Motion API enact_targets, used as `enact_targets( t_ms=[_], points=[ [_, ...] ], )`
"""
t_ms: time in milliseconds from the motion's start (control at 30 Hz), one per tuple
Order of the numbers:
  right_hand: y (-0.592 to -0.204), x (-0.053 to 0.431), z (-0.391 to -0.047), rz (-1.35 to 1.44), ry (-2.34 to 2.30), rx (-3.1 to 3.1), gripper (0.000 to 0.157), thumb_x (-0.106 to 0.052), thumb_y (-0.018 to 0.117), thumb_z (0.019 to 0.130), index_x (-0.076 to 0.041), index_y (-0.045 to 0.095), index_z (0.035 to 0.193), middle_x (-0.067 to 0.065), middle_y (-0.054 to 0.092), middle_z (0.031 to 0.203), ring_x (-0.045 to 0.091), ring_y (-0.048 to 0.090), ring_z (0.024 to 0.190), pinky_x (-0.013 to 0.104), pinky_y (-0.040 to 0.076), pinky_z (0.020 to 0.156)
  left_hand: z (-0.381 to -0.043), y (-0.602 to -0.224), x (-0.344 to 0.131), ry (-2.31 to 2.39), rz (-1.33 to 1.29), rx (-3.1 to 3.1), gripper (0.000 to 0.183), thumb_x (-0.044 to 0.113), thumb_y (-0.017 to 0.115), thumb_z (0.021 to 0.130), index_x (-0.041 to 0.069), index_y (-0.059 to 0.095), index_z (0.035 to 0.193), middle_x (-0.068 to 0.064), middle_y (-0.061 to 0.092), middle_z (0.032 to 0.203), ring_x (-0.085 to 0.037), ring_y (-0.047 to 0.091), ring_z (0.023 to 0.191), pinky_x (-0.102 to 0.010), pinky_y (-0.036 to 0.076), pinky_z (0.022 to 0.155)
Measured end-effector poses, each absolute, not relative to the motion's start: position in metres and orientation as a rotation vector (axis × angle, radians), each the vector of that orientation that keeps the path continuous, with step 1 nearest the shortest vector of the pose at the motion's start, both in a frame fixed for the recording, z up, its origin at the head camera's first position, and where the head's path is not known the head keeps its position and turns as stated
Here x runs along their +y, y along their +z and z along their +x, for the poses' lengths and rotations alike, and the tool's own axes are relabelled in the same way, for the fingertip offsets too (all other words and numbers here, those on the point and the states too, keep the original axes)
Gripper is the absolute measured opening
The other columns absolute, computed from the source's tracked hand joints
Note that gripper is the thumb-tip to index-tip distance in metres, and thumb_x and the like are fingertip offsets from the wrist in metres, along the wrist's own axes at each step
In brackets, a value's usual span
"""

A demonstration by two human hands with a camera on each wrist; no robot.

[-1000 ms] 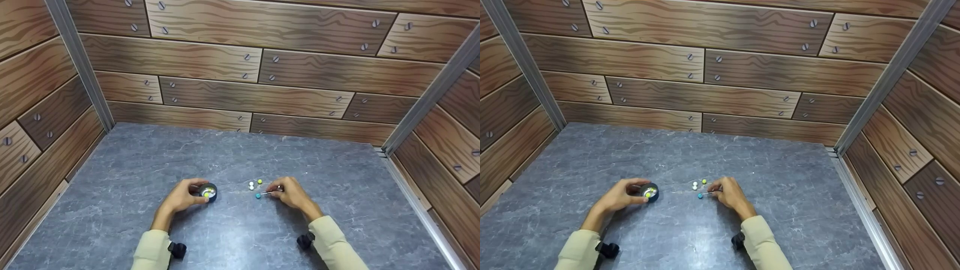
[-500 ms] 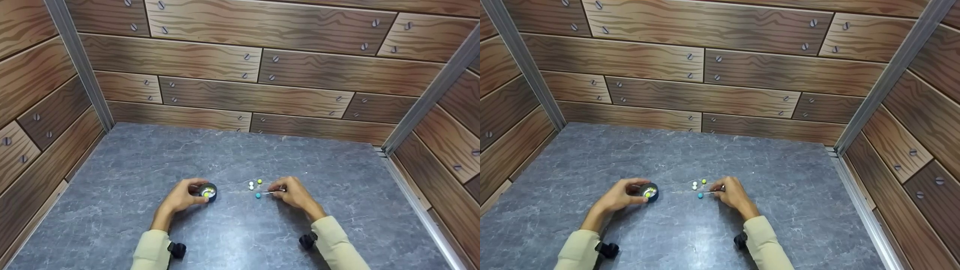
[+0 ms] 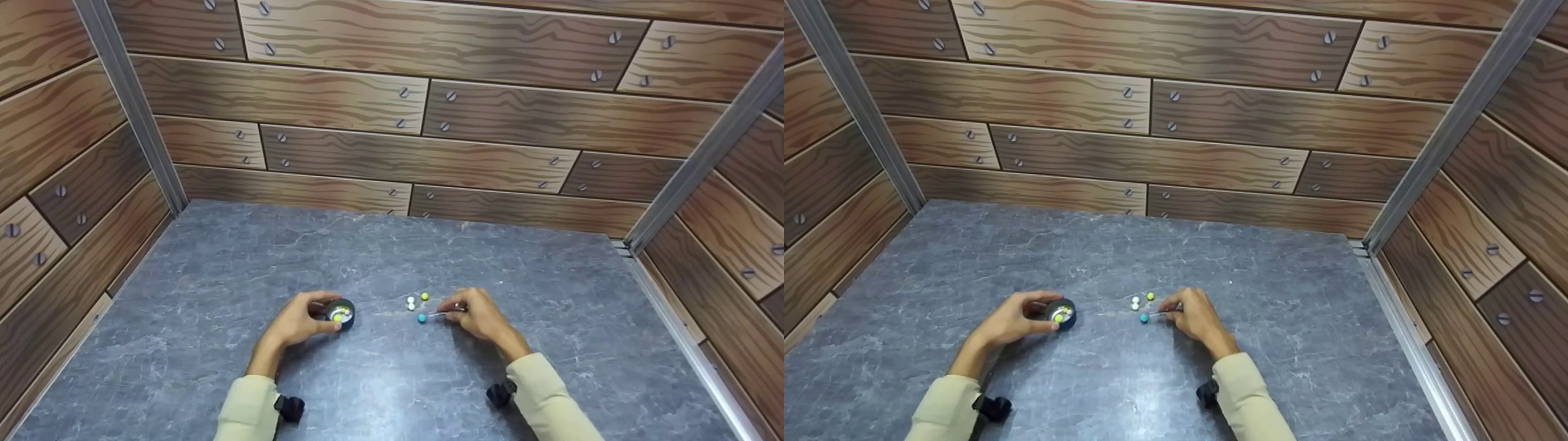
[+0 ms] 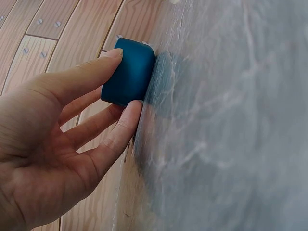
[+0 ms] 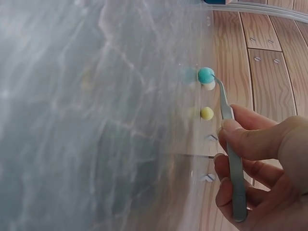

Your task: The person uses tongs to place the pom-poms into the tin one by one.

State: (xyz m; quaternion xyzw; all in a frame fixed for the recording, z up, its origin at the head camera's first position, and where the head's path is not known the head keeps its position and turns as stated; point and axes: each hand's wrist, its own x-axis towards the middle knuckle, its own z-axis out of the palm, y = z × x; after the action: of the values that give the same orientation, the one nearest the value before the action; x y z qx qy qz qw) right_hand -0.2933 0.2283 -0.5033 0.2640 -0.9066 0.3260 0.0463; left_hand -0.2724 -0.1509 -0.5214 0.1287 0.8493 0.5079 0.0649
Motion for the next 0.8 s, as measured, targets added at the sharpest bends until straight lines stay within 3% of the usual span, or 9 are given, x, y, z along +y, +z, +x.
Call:
enact_targets(
  t_ms=[367, 800],
  points=[
    [-0.500, 0.199, -0.293, 0.837, 0.982, -2.696, 0.022, 0.009, 0.078, 0.080, -0.009, 0.083, 0.092, 0.008, 0.078, 0.090, 0.025, 0.072, 0.082, 0.038, 0.060, 0.074, -0.274, -0.522, -0.151, 1.523, 0.415, 2.569, 0.055, 0.011, 0.087, 0.082, 0.006, 0.068, 0.133, -0.021, 0.069, 0.129, -0.039, 0.067, 0.118, -0.053, 0.054, 0.100],
    [-0.500, 0.152, -0.290, 0.892, 0.985, -2.642, 0.021, 0.004, 0.078, 0.081, -0.010, 0.084, 0.096, 0.006, 0.076, 0.086, 0.021, 0.070, 0.080, 0.033, 0.057, 0.071, -0.273, -0.522, -0.152, 1.528, 0.431, 2.565, 0.056, 0.010, 0.087, 0.082, 0.005, 0.067, 0.133, -0.020, 0.069, 0.129, -0.039, 0.068, 0.117, -0.053, 0.055, 0.099]
  ],
)
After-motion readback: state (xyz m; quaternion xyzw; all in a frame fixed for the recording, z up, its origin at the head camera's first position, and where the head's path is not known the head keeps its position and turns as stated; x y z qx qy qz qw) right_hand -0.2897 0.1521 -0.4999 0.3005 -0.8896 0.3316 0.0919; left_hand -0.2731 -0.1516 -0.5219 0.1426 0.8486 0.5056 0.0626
